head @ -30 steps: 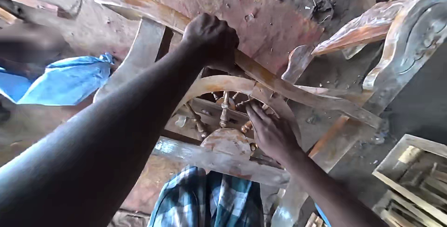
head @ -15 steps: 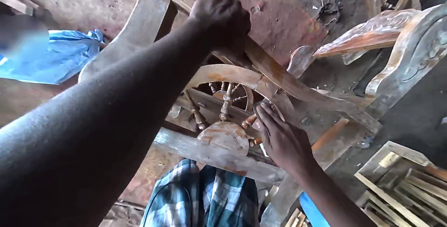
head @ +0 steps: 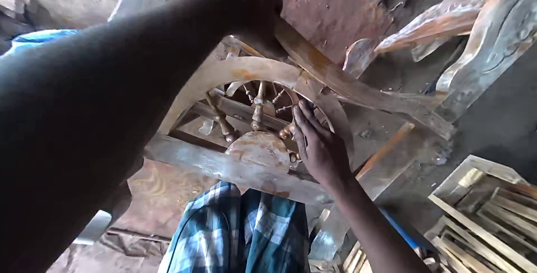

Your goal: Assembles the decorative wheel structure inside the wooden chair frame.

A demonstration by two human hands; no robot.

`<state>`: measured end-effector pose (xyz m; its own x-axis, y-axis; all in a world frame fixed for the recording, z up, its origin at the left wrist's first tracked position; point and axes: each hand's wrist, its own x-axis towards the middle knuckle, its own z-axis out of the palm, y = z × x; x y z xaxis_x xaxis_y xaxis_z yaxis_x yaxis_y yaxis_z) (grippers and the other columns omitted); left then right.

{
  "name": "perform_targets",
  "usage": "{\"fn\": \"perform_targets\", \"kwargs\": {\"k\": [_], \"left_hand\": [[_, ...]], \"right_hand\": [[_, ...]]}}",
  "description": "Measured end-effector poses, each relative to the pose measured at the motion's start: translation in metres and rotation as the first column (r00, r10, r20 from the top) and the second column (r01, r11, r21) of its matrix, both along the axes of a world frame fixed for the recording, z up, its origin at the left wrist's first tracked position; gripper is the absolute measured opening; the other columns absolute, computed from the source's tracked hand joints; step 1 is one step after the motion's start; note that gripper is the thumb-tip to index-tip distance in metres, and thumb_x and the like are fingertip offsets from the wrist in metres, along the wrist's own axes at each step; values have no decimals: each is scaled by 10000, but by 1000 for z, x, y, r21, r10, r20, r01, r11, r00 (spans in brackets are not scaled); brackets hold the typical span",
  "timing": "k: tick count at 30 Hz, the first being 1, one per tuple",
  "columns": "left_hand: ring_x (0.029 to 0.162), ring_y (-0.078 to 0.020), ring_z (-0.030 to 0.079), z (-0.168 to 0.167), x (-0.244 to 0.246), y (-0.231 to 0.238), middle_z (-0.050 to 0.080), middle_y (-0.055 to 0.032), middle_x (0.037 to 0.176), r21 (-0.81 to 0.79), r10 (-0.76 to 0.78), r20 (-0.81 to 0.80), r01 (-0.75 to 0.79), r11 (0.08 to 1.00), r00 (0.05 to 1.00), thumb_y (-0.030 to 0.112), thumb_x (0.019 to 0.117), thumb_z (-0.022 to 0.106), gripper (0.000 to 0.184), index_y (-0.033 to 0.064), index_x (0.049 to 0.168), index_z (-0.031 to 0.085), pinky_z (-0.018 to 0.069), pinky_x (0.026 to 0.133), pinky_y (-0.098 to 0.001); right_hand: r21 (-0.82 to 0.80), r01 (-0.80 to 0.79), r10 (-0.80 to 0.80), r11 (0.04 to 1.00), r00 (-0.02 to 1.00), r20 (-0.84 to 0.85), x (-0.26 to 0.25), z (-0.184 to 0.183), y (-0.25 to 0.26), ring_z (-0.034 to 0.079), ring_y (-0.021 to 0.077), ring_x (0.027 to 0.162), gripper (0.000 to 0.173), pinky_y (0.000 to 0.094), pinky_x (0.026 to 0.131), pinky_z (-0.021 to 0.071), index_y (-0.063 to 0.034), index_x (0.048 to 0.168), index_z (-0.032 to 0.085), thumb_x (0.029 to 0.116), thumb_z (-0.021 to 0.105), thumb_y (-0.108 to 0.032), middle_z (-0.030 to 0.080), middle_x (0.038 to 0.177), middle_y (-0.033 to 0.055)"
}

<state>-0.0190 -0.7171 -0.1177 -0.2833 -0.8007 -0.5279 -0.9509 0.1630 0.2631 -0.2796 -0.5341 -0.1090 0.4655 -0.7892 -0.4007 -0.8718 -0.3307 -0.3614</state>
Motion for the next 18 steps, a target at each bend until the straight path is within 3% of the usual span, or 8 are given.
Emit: {"fn": "perform_targets", "kwargs": {"k": [2,4,7,9,12,14,16,18], "left_hand": [[932,-374,675,-5,1,-1,693,-143,941,-16,-1,-35,0,1000,999,833,619,721,784,161,1023,709,494,752,-677],[917,-356,679,-10,2,0,696,-136,926,-38,10,-80,-13,999,997,804,612,735,772,145,1014,716,500,750,-665],[931,-337,666,-18,4,4,690,-152,958,3,41,-197,-42,999,980,658,694,822,707,70,1066,699,503,791,-616],[970,-351,656,-16,1,5,685,-174,1002,32,64,-218,-58,998,974,605,726,852,712,47,1133,678,493,829,-615],[906,-317,671,-42,15,1,694,-145,953,-69,-9,-306,-13,998,952,683,687,823,770,69,1129,681,523,772,-592],[823,-229,687,-71,21,0,708,-59,880,-207,-70,-356,-6,978,932,801,616,746,823,141,1105,698,565,700,-527],[893,-300,671,-36,11,3,697,-121,931,-44,37,-289,-52,998,957,664,674,849,747,91,1127,688,524,765,-579],[973,-351,656,-15,1,3,687,-170,999,56,93,-217,-82,995,972,585,726,865,706,50,1146,677,496,837,-617]], "right_hand": [[-24,-7,8,1000,1000,15,-5,-2,8,725,215,991,535,407,728,613,-180,1584,427,1082,497,-354,383,1648,-20],[-31,10,-10,999,1000,8,3,-6,1,734,224,957,487,419,705,610,-180,1538,501,1075,518,-326,456,1604,-25],[32,36,-32,999,993,-111,22,-1,-9,733,241,871,445,448,652,592,-180,1494,551,1081,466,-324,504,1565,-30],[24,42,-41,999,998,-48,14,6,-1,733,225,869,433,430,649,591,-179,1495,553,1082,482,-286,511,1561,-40],[64,14,-15,998,1000,18,11,7,-6,742,225,968,420,446,736,604,-174,1470,585,1087,462,-297,565,1514,-26],[143,-11,21,990,997,-75,25,2,-31,724,272,1016,401,504,799,588,-170,1393,640,1091,447,-351,678,1347,33],[168,-5,37,986,982,-186,34,1,-55,709,329,968,384,534,770,557,-142,1195,688,1093,425,-402,726,1034,118],[110,14,7,994,983,-183,22,12,-50,711,325,906,392,524,726,567,-166,1213,698,1091,435,-432,721,984,118]]}}
